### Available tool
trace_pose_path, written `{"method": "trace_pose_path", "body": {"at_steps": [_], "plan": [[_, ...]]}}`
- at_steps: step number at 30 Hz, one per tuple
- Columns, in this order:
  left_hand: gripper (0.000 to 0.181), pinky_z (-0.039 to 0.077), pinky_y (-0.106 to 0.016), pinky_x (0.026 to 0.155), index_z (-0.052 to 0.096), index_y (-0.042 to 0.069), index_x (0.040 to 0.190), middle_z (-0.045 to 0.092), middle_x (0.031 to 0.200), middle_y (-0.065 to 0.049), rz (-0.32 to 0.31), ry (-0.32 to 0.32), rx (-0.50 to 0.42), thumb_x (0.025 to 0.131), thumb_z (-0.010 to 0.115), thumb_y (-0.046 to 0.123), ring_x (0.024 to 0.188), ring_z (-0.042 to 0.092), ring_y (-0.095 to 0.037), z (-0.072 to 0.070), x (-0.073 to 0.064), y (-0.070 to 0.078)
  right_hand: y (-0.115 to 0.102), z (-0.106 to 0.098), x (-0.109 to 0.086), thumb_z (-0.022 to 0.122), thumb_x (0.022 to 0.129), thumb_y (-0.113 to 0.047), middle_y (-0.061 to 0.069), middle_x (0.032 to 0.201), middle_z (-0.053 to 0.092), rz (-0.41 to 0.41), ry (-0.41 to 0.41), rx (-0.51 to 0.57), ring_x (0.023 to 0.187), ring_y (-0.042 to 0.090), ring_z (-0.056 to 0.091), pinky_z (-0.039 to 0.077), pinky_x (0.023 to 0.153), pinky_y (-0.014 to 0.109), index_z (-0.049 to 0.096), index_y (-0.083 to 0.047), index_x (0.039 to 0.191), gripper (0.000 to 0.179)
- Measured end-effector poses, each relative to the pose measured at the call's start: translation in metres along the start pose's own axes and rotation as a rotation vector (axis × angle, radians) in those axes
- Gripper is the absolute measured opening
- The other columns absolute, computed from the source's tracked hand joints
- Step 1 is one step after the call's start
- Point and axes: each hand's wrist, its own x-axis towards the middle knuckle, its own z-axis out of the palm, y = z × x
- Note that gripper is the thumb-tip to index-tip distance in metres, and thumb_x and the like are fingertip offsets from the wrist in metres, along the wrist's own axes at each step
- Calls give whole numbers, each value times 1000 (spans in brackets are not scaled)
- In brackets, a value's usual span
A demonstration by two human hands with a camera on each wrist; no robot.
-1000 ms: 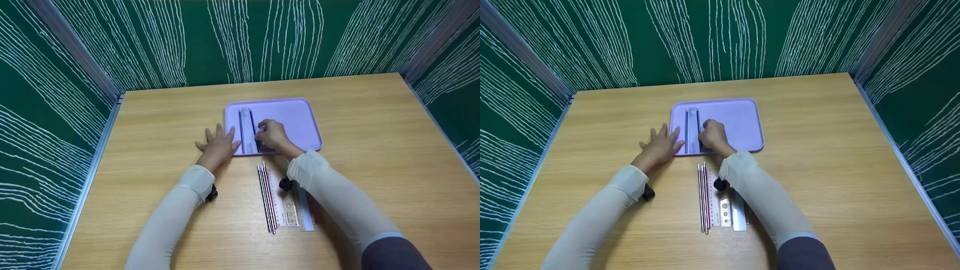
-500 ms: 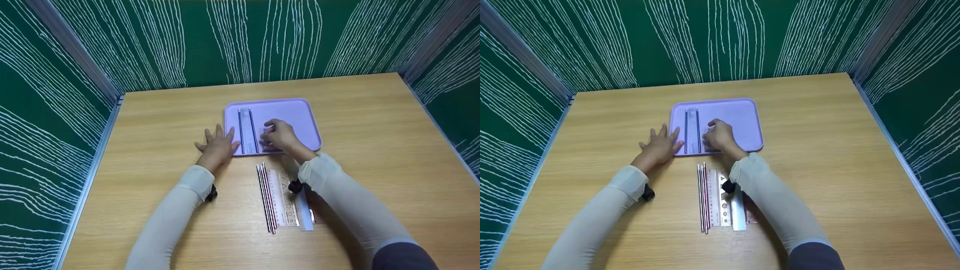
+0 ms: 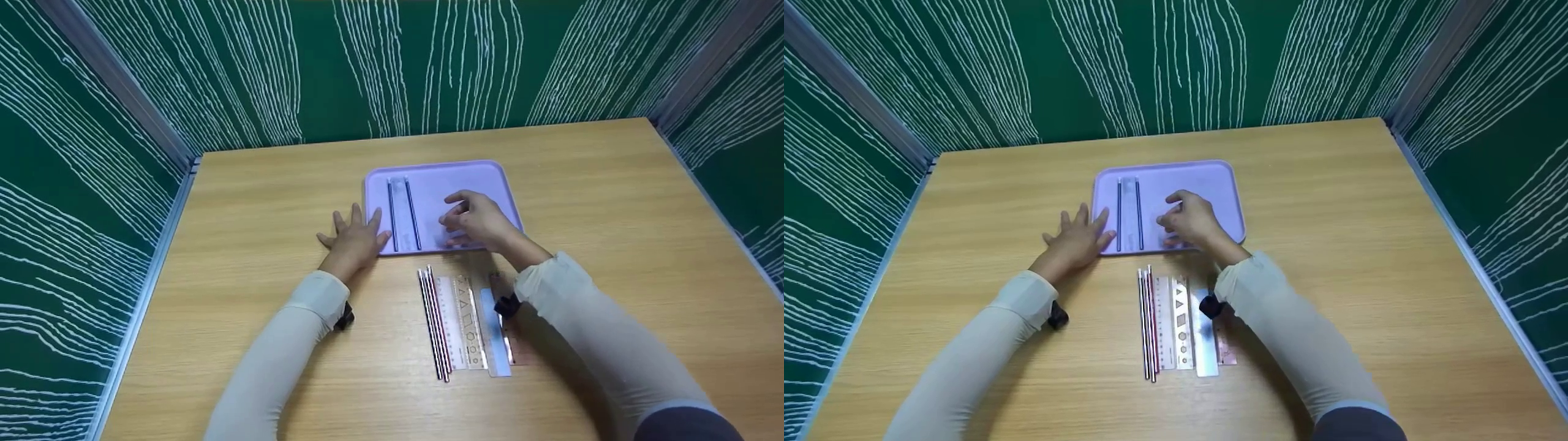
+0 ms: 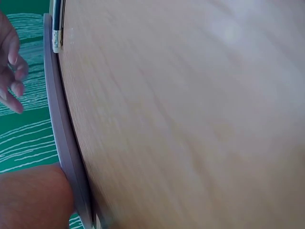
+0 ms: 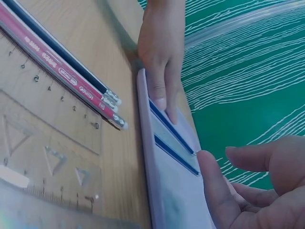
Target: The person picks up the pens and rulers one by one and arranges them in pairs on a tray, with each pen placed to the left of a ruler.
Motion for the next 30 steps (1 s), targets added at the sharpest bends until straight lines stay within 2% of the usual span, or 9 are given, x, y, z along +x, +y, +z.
{"method": "trace_pose_path", "body": {"at_steps": [5,10,17,22,25,30], "plan": [[63,1,-90,105,16,42,163,-4,174,-11,-3,5,-6,106,35,61,153,-11,-54,0,0,0,1,-9,-13,67,98,-9,17,118,55,-11,-11,-44,113,42,64,64,80,41,44,-2,148,55],[63,0,-90,104,17,41,163,-4,174,-12,0,13,-11,105,35,61,153,-10,-55,1,-1,0,5,-17,-24,66,98,-7,19,120,53,-27,-32,-31,113,43,62,64,79,42,43,-1,147,55],[63,1,-90,104,16,41,163,-4,174,-12,9,5,-5,106,34,60,153,-10,-56,-1,0,0,11,-29,-39,66,98,-8,20,121,52,-39,-22,-72,108,33,61,61,88,51,45,0,146,53],[64,2,-90,105,15,41,163,-5,174,-11,1,-12,5,106,33,60,153,-11,-55,-2,1,0,17,-38,-49,67,97,-7,22,123,52,-42,-12,-78,112,40,62,61,87,49,44,1,147,55],[64,2,-90,105,14,41,163,-6,174,-11,-5,-15,11,106,33,61,153,-11,-55,0,1,0,25,-43,-53,68,97,-7,23,123,52,-40,-9,-97,106,40,66,63,83,45,44,1,147,56],[64,3,-90,104,13,41,163,-6,174,-11,-3,-18,14,106,33,61,153,-10,-55,0,1,0,38,-52,-59,68,96,-6,25,122,51,-44,-12,-95,95,35,69,63,81,47,44,3,146,57]]}}
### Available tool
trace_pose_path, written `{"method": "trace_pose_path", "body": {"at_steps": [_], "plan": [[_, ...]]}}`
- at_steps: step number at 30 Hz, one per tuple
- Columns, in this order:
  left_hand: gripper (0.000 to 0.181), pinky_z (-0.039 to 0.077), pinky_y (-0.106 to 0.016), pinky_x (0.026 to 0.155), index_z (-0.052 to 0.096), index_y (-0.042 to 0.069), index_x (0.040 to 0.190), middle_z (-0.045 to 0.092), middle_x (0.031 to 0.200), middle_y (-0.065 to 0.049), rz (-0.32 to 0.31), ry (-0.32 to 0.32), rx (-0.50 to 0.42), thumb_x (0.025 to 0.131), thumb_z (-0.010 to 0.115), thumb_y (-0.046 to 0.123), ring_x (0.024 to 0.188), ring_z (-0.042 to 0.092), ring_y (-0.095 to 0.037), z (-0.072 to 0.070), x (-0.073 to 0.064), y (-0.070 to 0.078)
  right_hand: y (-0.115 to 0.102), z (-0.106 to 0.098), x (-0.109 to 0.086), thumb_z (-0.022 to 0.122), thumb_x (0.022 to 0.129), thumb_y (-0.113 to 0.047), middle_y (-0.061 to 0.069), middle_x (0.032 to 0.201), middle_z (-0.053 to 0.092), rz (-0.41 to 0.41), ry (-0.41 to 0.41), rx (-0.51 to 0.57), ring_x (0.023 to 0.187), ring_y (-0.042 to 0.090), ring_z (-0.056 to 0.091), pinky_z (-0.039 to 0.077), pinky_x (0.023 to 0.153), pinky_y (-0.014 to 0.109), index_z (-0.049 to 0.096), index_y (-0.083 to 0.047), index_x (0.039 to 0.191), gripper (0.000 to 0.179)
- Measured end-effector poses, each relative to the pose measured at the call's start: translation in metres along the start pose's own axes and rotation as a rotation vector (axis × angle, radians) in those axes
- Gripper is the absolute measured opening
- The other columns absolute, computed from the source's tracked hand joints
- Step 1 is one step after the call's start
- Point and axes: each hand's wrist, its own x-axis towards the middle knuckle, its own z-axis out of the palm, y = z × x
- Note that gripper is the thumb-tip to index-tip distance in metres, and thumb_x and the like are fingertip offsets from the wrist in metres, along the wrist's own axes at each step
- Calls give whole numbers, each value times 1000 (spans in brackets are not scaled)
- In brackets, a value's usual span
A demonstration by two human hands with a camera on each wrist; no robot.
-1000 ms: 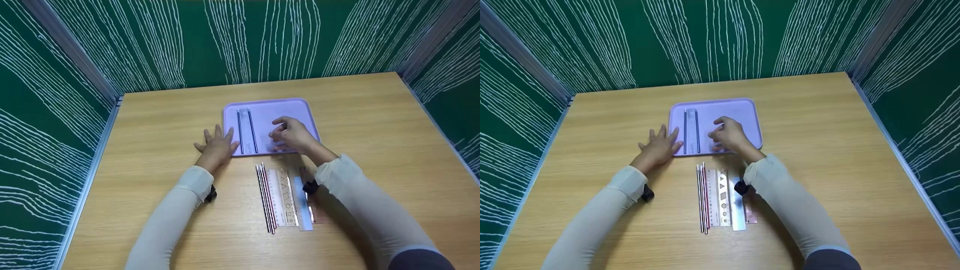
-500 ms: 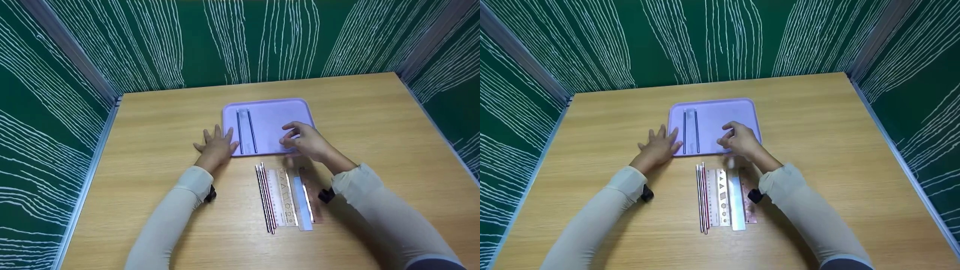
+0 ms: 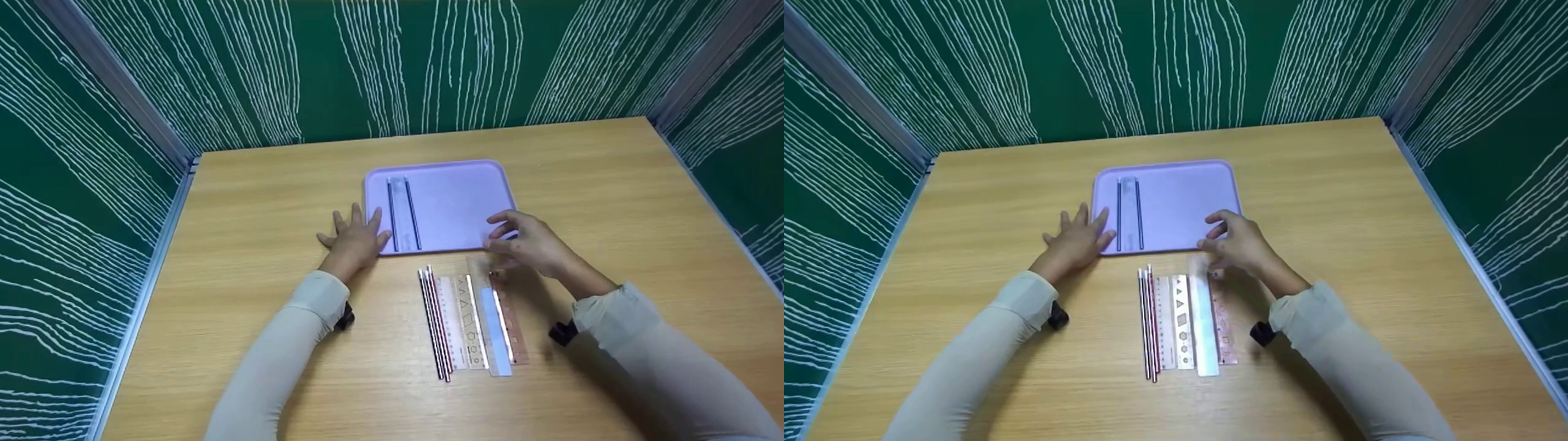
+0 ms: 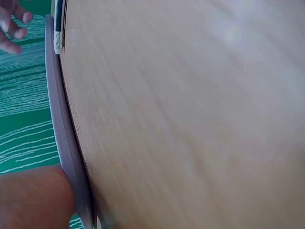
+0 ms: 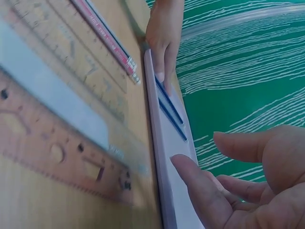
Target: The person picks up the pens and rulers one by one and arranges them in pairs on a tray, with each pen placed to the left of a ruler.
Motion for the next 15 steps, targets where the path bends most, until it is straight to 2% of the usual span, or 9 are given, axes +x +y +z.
{"method": "trace_pose_path", "body": {"at_steps": [9,15], "plan": [[64,2,-90,104,14,41,163,-5,173,-11,4,17,-18,106,34,61,153,-10,-55,0,-1,0,10,-6,-11,71,95,-10,23,122,50,11,-14,19,89,30,71,64,80,43,43,4,146,60],[64,2,-90,104,14,41,163,-5,173,-12,11,18,-8,106,34,61,153,-10,-56,0,-1,0,18,-5,-15,73,93,-9,23,122,51,31,-31,26,94,32,71,63,80,45,44,4,145,60]]}}
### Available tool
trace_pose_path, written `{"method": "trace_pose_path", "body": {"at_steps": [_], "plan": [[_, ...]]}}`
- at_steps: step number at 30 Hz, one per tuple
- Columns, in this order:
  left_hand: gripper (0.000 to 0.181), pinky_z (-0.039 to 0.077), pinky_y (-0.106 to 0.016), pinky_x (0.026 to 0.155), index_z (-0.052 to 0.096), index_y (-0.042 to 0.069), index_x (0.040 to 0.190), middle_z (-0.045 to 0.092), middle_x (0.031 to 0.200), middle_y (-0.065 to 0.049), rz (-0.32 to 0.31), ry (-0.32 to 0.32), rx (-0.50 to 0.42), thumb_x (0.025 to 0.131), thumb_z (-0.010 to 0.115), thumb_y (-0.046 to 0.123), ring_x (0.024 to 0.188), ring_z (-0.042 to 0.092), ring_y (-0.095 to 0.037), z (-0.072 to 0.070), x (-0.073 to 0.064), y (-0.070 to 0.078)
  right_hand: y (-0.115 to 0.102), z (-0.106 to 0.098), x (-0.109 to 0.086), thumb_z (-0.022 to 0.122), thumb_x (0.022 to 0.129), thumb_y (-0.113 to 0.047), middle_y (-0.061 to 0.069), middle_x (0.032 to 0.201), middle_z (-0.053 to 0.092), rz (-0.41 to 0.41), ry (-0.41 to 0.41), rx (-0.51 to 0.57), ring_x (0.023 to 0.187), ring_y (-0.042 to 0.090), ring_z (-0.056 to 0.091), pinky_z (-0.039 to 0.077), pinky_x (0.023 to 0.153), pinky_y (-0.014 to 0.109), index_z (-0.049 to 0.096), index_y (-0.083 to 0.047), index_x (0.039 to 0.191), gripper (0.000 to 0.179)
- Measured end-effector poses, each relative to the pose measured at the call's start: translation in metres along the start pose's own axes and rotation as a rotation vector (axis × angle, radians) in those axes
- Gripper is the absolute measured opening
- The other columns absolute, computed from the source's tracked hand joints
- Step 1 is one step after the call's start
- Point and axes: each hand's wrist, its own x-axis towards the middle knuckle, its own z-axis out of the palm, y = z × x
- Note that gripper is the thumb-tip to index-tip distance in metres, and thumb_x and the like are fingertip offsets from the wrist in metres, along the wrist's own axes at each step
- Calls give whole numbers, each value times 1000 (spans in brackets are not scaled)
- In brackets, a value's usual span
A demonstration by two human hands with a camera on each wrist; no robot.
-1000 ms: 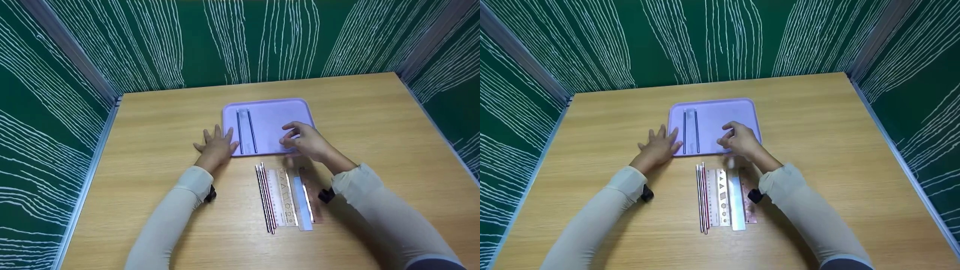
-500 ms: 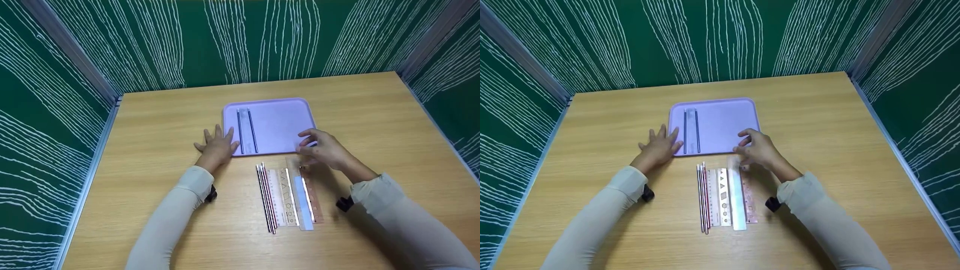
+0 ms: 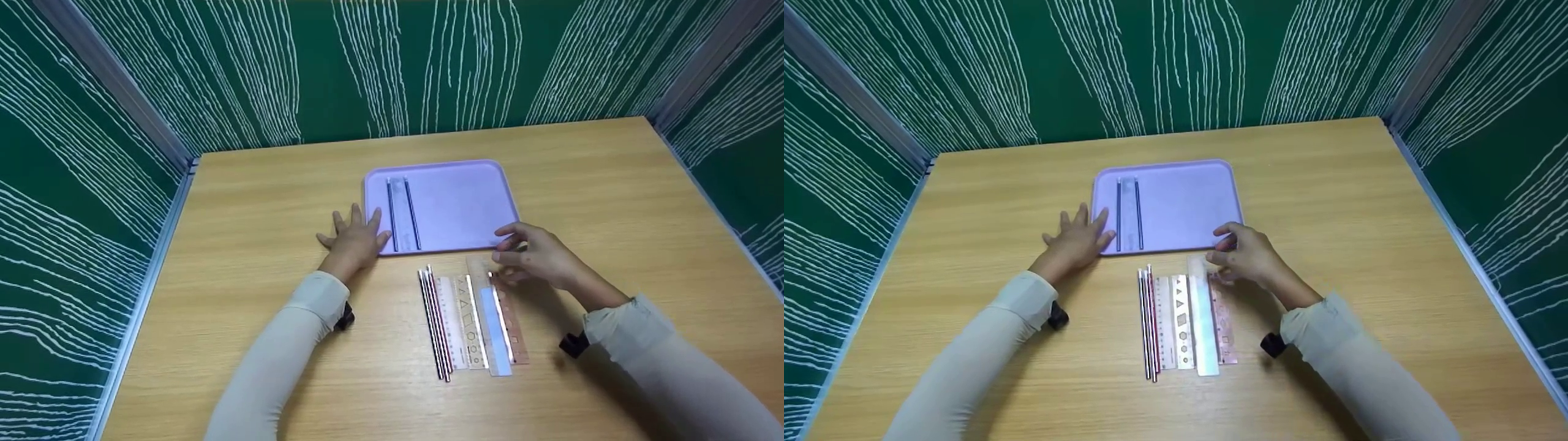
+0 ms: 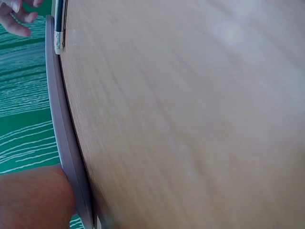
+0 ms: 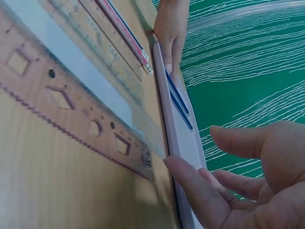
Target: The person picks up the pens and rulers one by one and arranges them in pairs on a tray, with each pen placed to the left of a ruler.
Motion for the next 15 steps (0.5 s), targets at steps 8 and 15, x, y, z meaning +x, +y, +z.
{"method": "trace_pose_path", "body": {"at_steps": [8,15], "plan": [[64,2,-90,104,15,40,164,-4,173,-13,8,0,-5,106,34,60,153,-10,-56,-1,-1,0,9,0,-7,73,92,-7,22,121,52,8,-12,19,90,30,72,63,81,44,44,5,143,60],[64,1,-90,105,15,41,163,-5,174,-12,-1,-2,-10,106,34,60,153,-11,-55,-1,-2,1,16,2,-13,75,91,-8,26,125,53,11,-17,-8,96,27,70,63,82,42,47,4,142,58]]}}
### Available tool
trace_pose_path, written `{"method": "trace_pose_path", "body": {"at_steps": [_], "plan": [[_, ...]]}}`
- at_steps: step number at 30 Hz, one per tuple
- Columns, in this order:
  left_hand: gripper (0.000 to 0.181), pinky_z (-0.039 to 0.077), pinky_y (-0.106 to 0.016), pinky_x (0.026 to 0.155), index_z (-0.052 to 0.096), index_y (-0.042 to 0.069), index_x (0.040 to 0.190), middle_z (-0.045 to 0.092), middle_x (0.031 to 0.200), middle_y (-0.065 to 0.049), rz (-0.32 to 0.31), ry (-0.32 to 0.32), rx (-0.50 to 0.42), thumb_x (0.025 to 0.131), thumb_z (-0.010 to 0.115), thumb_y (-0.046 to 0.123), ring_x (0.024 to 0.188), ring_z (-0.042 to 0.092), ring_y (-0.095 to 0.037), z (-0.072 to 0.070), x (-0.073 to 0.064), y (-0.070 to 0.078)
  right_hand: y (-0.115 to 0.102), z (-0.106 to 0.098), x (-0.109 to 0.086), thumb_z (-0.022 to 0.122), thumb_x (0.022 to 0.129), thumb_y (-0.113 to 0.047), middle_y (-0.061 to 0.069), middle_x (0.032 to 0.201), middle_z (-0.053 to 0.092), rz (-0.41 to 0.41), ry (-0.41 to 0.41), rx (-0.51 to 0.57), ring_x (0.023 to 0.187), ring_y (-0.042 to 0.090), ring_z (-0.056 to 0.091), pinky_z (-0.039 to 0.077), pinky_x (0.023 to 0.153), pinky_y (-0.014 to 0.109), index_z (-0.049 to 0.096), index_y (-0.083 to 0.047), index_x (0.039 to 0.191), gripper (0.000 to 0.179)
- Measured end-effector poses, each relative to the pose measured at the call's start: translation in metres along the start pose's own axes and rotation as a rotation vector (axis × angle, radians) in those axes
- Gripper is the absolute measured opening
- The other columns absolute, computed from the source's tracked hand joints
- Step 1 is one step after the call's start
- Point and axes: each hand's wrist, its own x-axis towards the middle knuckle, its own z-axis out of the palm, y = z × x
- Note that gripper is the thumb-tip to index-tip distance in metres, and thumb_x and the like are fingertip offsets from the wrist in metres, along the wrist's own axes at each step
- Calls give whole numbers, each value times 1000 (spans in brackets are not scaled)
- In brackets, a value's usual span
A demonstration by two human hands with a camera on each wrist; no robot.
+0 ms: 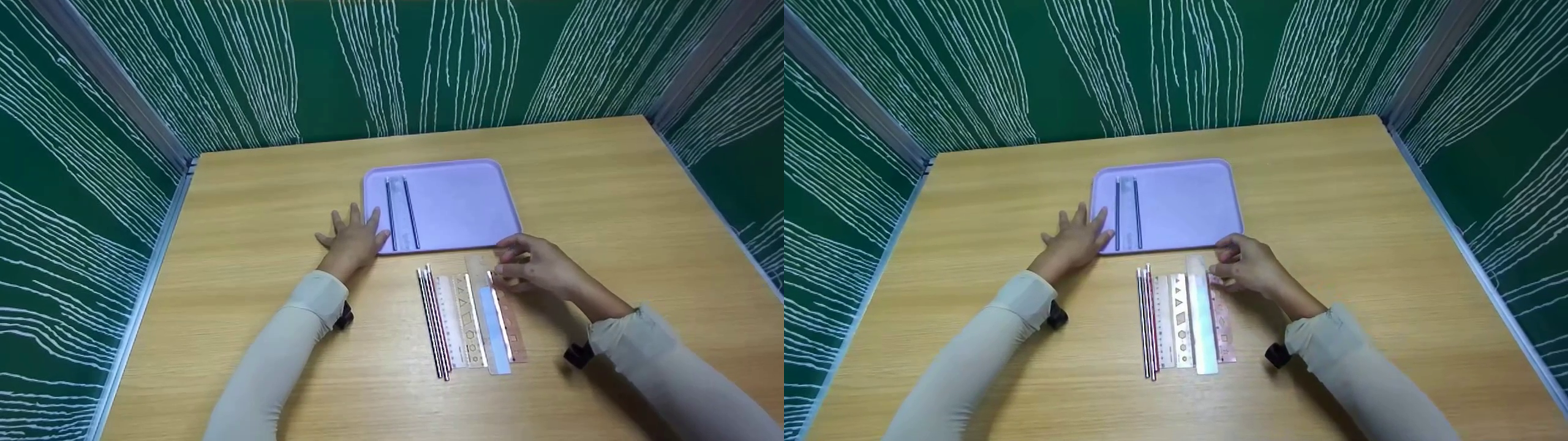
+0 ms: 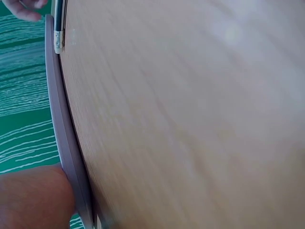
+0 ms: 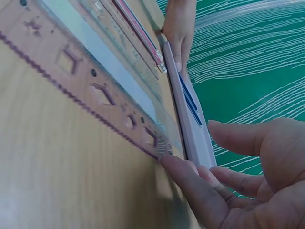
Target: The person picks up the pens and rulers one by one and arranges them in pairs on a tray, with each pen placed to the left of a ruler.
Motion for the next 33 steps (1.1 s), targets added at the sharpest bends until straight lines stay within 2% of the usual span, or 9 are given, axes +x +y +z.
{"method": "trace_pose_path", "body": {"at_steps": [10,18,33], "plan": [[64,1,-89,105,14,41,163,-5,173,-12,4,1,-5,106,34,60,153,-11,-55,1,0,0,7,3,-6,78,89,-8,27,124,54,-1,-6,12,95,24,70,63,81,41,48,4,141,61],[64,3,-90,105,16,39,164,-4,173,-13,18,14,1,106,33,60,153,-9,-56,2,0,-2,12,5,-9,81,87,-9,24,121,53,-2,-5,-9,99,24,64,64,79,42,51,4,140,62],[65,1,-90,104,16,39,164,-5,173,-13,18,12,-7,105,34,62,153,-10,-56,2,1,-2,20,9,-18,80,83,-1,23,120,54,0,4,-4,94,21,63,64,78,39,49,8,142,68]]}}
